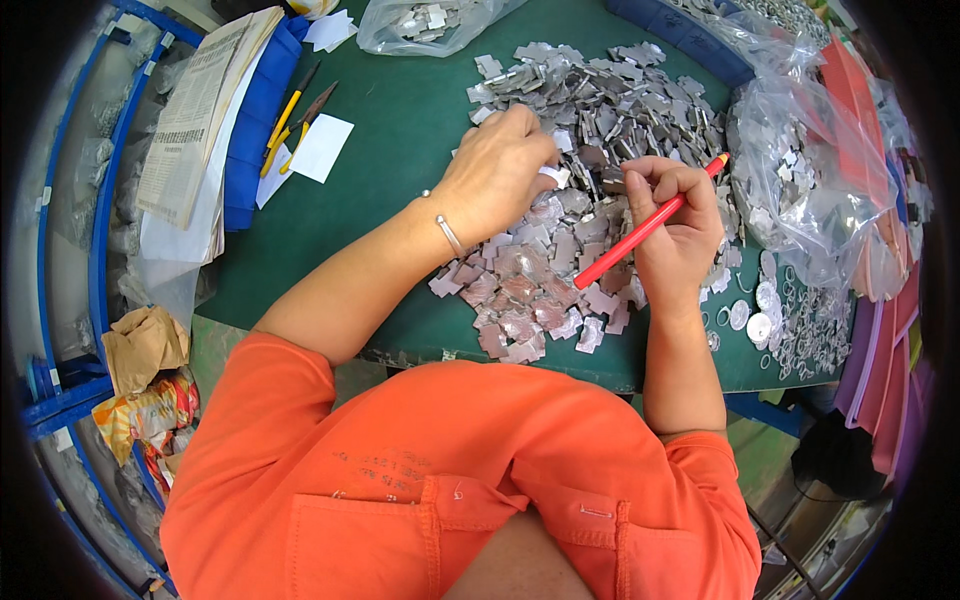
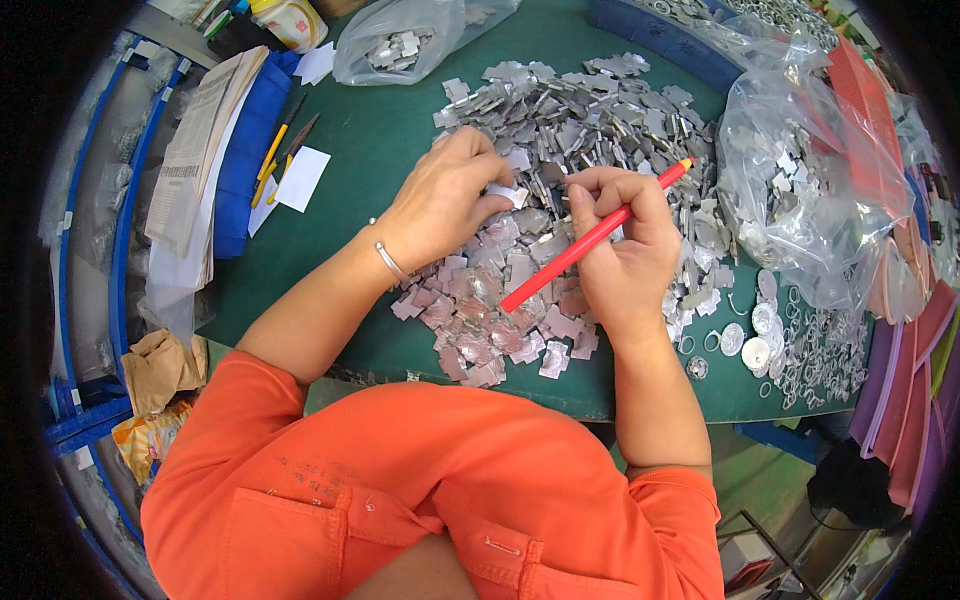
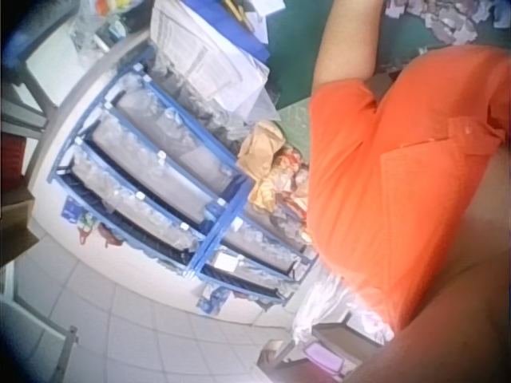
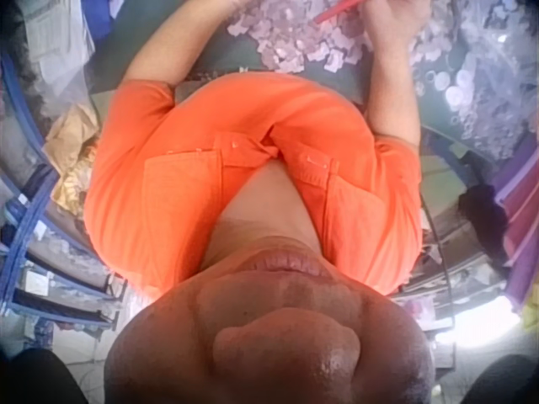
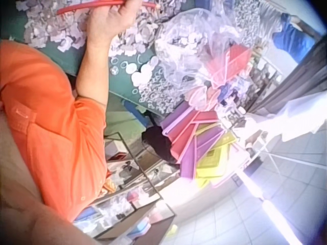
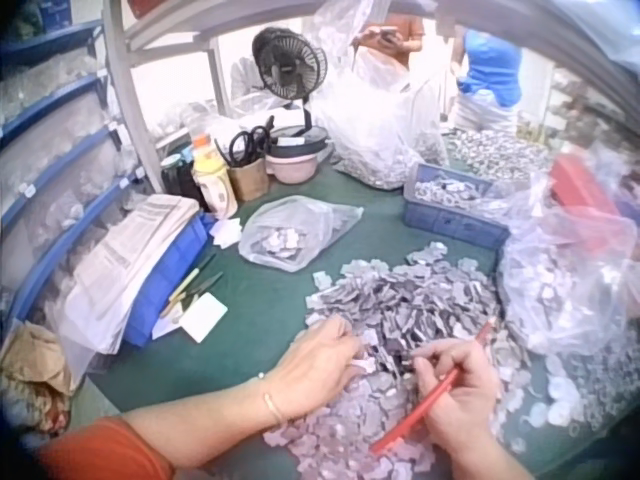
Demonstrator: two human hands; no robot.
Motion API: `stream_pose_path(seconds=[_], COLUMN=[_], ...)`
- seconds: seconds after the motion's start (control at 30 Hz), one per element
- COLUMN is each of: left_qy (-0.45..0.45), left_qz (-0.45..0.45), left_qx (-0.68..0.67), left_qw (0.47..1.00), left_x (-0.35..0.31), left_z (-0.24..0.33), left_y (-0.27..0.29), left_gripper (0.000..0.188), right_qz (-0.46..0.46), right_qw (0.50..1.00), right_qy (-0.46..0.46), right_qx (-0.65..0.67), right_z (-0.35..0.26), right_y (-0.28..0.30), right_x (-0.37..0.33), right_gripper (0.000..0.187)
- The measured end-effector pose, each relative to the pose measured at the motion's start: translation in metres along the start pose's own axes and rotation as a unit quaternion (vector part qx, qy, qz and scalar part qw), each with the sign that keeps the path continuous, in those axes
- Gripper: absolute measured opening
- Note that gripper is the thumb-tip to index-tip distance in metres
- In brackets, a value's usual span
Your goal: The person picks up metal parts from a large pile on a table, marks some of them using a red pencil, and sorts them by hand.
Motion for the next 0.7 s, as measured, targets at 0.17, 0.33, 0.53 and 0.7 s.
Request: stream_pose_path(seconds=[0.17, 0.33, 0.53, 0.7], left_qy=[-0.001, -0.007, 0.28, 0.298], left_qz=[-0.031, -0.067, -0.002, -0.004], left_qx=[-0.016, -0.044, -0.517, -0.616], left_qw=[0.999, 0.997, 0.809, 0.729], left_x=[0.003, 0.001, -0.016, -0.022], left_z=[-0.001, -0.001, 0.005, 0.009], left_y=[0.003, 0.004, 0.003, 0.004], left_gripper=[0.02, 0.019, 0.026, 0.024], right_qz=[-0.017, -0.02, -0.076, -0.111], right_qw=[1.0, 0.999, 0.997, 0.99], right_qy=[-0.007, -0.014, -0.029, -0.065], right_qx=[-0.009, -0.022, 0.003, 0.051], right_z=[0.004, 0.003, 0.004, 0.003], right_y=[-0.001, -0.002, -0.009, -0.015], right_x=[-0.002, -0.001, -0.004, -0.009], right_gripper=[0.021, 0.02, 0.023, 0.026])
Point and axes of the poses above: each hand's wrist, its own x-axis towards the middle knuckle, its own y-axis out of the back of the hand, z = x × y, the point moved 3 cm from there along x, towards the middle knuckle
